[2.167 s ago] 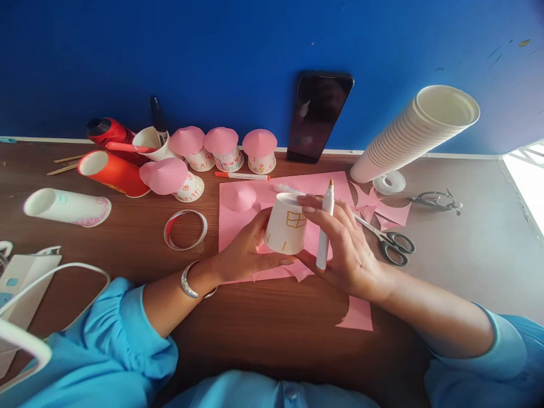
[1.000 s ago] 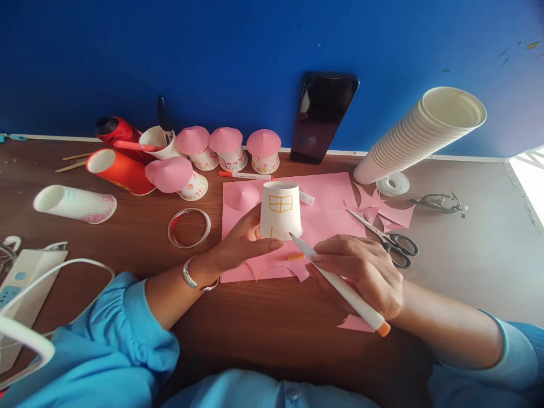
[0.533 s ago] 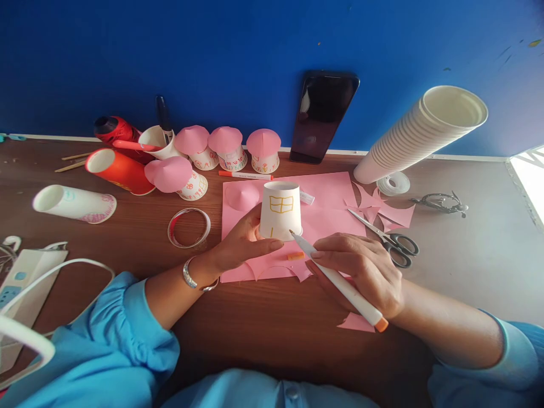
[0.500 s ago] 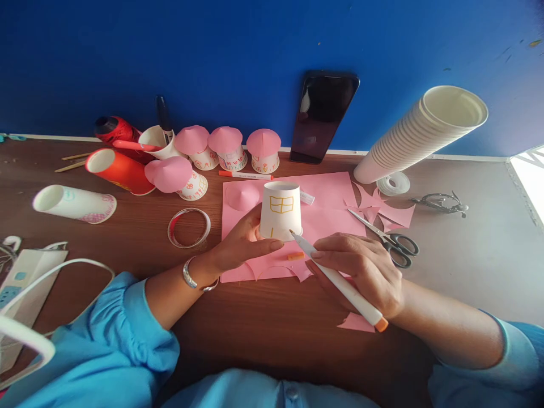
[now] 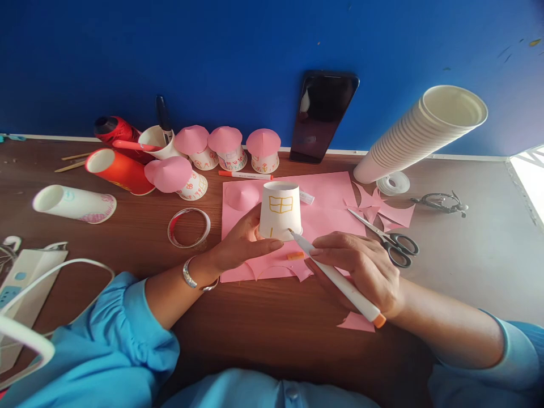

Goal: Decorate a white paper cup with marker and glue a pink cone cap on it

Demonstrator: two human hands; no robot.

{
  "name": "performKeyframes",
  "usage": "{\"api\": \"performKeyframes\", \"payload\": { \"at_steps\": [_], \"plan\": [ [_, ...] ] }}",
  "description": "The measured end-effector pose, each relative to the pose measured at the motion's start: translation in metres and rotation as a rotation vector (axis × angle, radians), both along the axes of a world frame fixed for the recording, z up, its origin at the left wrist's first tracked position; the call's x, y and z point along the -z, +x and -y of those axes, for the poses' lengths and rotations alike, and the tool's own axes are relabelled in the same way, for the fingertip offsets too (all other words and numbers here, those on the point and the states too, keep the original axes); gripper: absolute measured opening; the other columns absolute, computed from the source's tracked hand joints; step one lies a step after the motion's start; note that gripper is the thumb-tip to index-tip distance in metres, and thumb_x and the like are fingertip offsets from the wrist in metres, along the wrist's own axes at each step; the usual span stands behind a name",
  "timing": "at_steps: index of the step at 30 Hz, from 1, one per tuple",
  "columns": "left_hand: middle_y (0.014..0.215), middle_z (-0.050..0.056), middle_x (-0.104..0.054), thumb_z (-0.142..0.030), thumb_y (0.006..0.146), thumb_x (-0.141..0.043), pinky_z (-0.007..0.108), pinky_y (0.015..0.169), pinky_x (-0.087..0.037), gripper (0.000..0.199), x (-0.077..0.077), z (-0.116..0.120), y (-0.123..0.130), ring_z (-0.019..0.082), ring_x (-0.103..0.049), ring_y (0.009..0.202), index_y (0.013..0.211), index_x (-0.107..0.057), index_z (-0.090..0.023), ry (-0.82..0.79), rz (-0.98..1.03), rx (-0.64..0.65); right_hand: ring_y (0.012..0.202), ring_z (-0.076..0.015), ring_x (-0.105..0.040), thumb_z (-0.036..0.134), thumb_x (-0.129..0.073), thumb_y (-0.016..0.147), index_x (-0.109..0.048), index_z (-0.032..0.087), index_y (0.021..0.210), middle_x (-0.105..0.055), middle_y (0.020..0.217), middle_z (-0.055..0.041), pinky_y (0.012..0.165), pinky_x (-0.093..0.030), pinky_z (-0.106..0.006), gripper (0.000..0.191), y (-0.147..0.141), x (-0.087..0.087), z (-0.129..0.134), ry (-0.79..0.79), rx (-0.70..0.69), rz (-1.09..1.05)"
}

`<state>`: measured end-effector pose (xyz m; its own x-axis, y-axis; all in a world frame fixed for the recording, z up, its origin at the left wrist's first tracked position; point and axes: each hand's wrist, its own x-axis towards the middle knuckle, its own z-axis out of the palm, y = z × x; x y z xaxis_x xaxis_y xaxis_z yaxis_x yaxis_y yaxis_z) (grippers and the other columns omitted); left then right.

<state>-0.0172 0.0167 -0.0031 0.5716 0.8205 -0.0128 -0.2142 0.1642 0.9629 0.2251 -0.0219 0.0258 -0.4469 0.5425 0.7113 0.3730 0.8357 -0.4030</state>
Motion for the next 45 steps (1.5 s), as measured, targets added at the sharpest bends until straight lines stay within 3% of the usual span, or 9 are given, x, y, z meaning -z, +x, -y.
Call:
{"api": "performKeyframes", "payload": {
  "at_steps": [5, 10, 15, 24, 30, 37, 45],
  "plan": [
    [0.151, 0.012, -0.068, -0.041, 0.089, -0.084, 0.043, 0.101, -0.055, 0.052, 0.002, 0.0, -0.001, 0.032, -0.069, 0.125, 0.137, -0.07, -0.026, 0.011, -0.005, -0.01, 0.075, -0.018, -0.075, 0.006, -0.067, 0.099, -0.069, 0.016, 0.112, -0.078, 0.088, -0.0074, 0.062, -0.065, -0.029, 0.017, -0.001, -0.001, 0.0, -0.014, 0.011, -0.008],
    [0.133, 0.011, -0.076, -0.041, 0.087, -0.085, 0.043, 0.097, -0.055, 0.055, 0.002, 0.0, 0.0, 0.03, -0.071, 0.115, 0.137, -0.069, -0.025, -0.025, -0.009, -0.005, 0.076, -0.0174, -0.076, 0.005, -0.07, 0.097, -0.068, 0.015, 0.11, -0.078, 0.087, -0.007, 0.063, -0.064, -0.027, 0.016, -0.003, -0.001, -0.001, -0.002, 0.023, -0.017],
    [0.146, 0.013, -0.071, -0.039, 0.084, -0.088, 0.044, 0.103, -0.054, 0.059, 0.008, 0.001, -0.001, 0.034, -0.067, 0.128, 0.138, -0.068, -0.025, -0.043, 0.016, -0.042, 0.076, -0.0169, -0.076, 0.005, -0.069, 0.098, -0.067, 0.017, 0.11, -0.077, 0.087, -0.005, 0.062, -0.064, -0.028, 0.017, -0.002, -0.003, 0.001, -0.028, 0.027, 0.008],
    [0.14, 0.012, -0.074, -0.038, 0.083, -0.09, 0.044, 0.107, -0.053, 0.063, 0.01, 0.002, -0.002, 0.034, -0.067, 0.132, 0.14, -0.066, -0.026, -0.08, 0.024, -0.083, 0.075, -0.0166, -0.077, 0.003, -0.069, 0.096, -0.065, 0.014, 0.107, -0.076, 0.082, -0.0052, 0.064, -0.065, -0.027, 0.015, -0.004, -0.007, 0.002, -0.024, -0.001, 0.007],
    [0.148, 0.012, -0.071, -0.035, 0.088, -0.086, 0.051, 0.116, -0.05, 0.058, 0.012, 0.003, -0.004, 0.038, -0.059, 0.146, 0.142, -0.066, -0.026, -0.037, 0.038, -0.057, 0.072, -0.0169, -0.076, 0.004, -0.067, 0.097, -0.063, 0.016, 0.107, -0.075, 0.08, -0.0049, 0.06, -0.064, -0.028, 0.016, -0.006, -0.007, 0.002, -0.054, -0.004, 0.022],
    [0.143, 0.014, -0.074, -0.039, 0.087, -0.085, 0.06, 0.12, -0.047, 0.054, 0.007, 0.002, -0.005, 0.039, -0.065, 0.14, 0.137, -0.07, -0.024, -0.127, 0.09, -0.042, 0.066, -0.015, -0.073, 0.002, -0.068, 0.094, -0.063, 0.016, 0.106, -0.073, 0.079, -0.0041, 0.056, -0.061, -0.025, 0.019, -0.003, -0.015, -0.002, -0.019, 0.016, -0.079],
    [0.141, 0.013, -0.077, -0.035, 0.091, -0.08, 0.062, 0.122, -0.05, 0.047, 0.007, 0.002, -0.006, 0.038, -0.068, 0.138, 0.137, -0.073, -0.025, -0.186, 0.214, 0.046, 0.075, -0.0163, -0.079, 0.004, -0.069, 0.094, -0.065, 0.017, 0.104, -0.076, 0.084, -0.005, 0.064, -0.065, -0.024, 0.017, -0.002, -0.017, -0.002, -0.134, 0.017, -0.122]
  ]
}}
